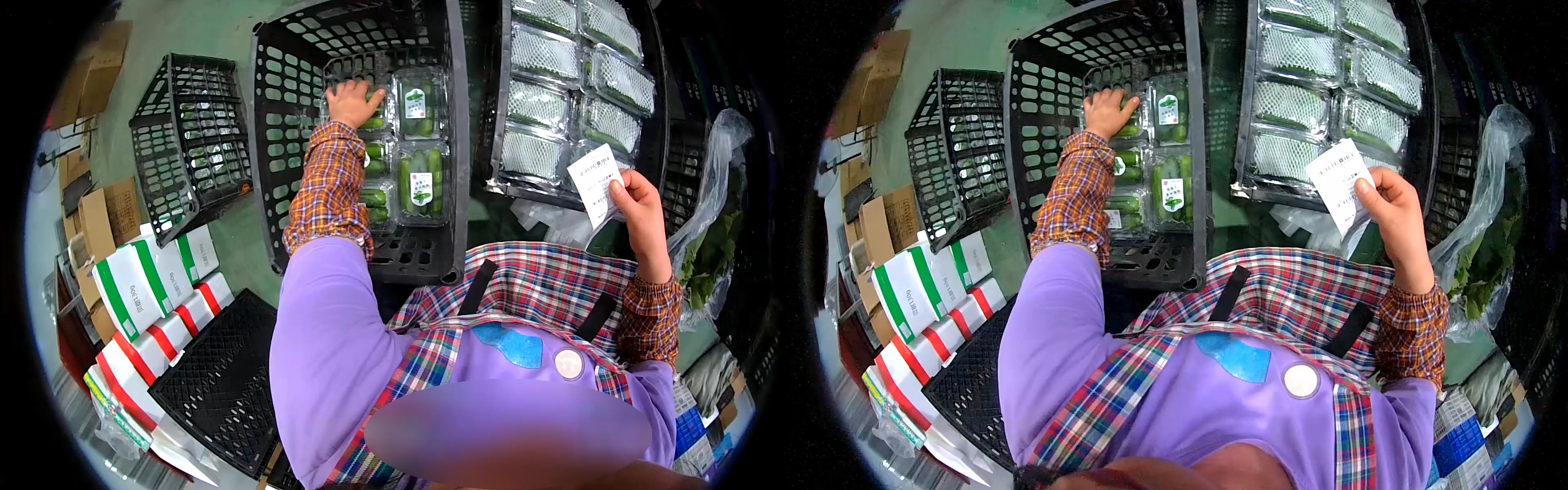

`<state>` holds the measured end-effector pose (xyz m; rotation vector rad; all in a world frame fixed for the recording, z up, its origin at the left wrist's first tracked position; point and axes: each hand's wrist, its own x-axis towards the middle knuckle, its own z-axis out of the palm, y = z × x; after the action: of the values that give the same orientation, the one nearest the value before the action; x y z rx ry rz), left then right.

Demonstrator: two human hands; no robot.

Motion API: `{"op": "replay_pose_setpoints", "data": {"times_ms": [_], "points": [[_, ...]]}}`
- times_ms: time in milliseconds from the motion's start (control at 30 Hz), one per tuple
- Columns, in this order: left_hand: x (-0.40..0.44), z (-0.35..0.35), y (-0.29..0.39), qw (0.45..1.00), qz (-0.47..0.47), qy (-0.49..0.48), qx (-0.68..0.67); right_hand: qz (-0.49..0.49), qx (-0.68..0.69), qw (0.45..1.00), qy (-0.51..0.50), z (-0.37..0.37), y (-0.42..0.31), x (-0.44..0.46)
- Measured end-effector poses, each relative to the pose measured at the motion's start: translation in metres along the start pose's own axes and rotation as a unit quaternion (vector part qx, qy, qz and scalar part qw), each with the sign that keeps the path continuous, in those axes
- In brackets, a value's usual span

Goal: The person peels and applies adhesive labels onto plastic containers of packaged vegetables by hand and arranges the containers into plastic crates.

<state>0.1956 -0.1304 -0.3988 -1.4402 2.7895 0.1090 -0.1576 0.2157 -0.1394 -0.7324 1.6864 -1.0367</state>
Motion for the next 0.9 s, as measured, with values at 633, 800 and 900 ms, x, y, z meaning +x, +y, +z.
{"op": "replay_pose_setpoints", "data": {"times_ms": [633, 800, 900], "points": [[-0.011, -0.041, 0.001, 0.994, 0.077, -0.075, 0.022, -0.015, -0.039, 0.998, -0.040, 0.002, 0.001, -0.004], [-0.084, -0.127, 0.015, 0.872, 0.054, -0.475, -0.101, -0.013, -0.091, 0.994, -0.062, -0.001, 0.003, -0.003], [-0.134, -0.136, 0.015, 0.876, 0.155, -0.456, 0.010, -0.024, -0.118, 0.991, -0.062, 0.007, -0.002, 0.000]]}}
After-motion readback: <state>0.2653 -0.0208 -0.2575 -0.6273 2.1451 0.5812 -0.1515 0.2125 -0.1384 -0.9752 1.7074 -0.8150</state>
